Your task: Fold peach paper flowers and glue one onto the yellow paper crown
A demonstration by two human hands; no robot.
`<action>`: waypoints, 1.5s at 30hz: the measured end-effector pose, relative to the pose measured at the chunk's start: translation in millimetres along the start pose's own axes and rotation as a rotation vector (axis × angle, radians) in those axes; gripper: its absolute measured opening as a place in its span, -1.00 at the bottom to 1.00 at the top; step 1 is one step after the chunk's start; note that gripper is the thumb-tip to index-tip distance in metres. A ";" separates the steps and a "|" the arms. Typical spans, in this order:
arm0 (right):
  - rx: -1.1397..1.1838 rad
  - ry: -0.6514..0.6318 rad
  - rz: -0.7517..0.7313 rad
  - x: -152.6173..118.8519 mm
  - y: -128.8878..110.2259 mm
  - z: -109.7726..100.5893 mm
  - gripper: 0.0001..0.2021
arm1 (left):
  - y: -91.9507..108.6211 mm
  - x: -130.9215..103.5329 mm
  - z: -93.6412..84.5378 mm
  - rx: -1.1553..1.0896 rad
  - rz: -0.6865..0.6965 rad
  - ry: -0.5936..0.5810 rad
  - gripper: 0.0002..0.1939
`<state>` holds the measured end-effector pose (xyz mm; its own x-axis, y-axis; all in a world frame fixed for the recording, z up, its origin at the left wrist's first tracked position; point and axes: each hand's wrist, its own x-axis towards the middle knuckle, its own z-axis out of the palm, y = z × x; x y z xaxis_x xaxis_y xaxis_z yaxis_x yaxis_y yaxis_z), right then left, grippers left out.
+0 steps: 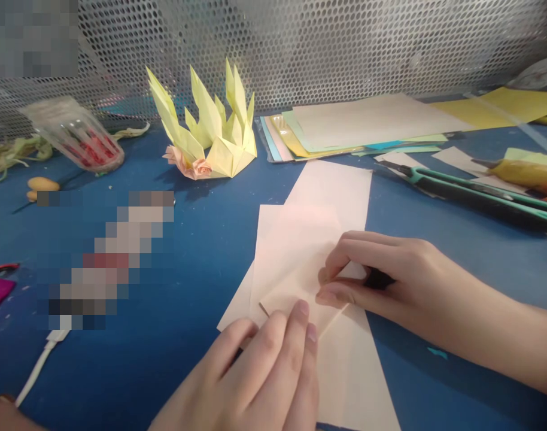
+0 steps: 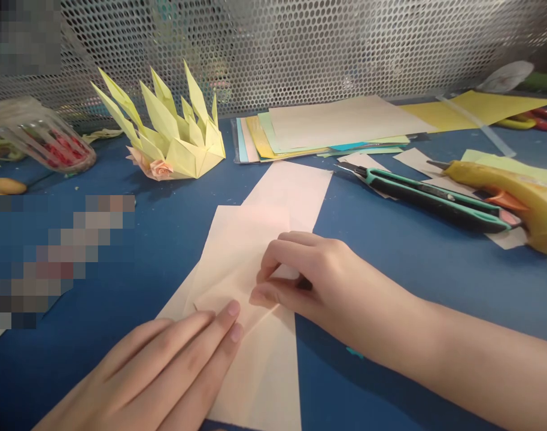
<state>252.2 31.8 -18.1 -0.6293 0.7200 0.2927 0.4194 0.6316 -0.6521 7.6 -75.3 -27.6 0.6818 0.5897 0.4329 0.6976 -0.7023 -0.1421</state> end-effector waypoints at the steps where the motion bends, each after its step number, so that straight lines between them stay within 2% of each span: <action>1: -0.008 0.007 0.002 -1.0 0.5 0.6 -0.85 | 0.7 0.2 0.7 0.002 -0.006 0.011 -0.55; 11: -0.126 0.039 0.084 -6.5 -0.7 3.6 -0.86 | -2.7 -2.5 0.0 0.059 0.050 0.013 -0.54; 20: -0.176 0.026 0.076 -4.3 -3.9 1.3 -0.82 | 5.6 0.3 2.5 0.018 -0.032 0.061 -0.50; 29: -0.191 0.041 0.092 -2.7 -6.2 3.3 -0.85 | -6.3 3.4 -1.0 0.027 0.073 -0.025 -0.56; 34: -0.195 0.051 0.106 -4.2 -9.4 3.1 -0.84 | -3.3 4.7 -0.5 -0.010 0.028 -0.012 -0.63; 37: -0.244 0.086 0.117 -6.4 -11.4 4.1 -0.81 | -4.1 4.5 -3.4 -0.013 0.008 -0.034 -0.62; 40: -0.305 0.142 0.120 -9.5 -12.2 5.1 -0.78 | -7.8 4.5 -6.0 0.014 0.062 -0.075 -0.61; 45: -0.282 0.187 0.252 -14.2 -12.9 7.8 -0.67 | -9.4 4.3 -1.9 -0.008 0.073 -0.044 -0.60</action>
<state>250.6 11.2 -19.2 -0.3657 0.8853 0.2872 0.7242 0.4645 -0.5098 3.5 -66.9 -22.7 0.7401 0.5533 0.3823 0.6439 -0.7471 -0.1651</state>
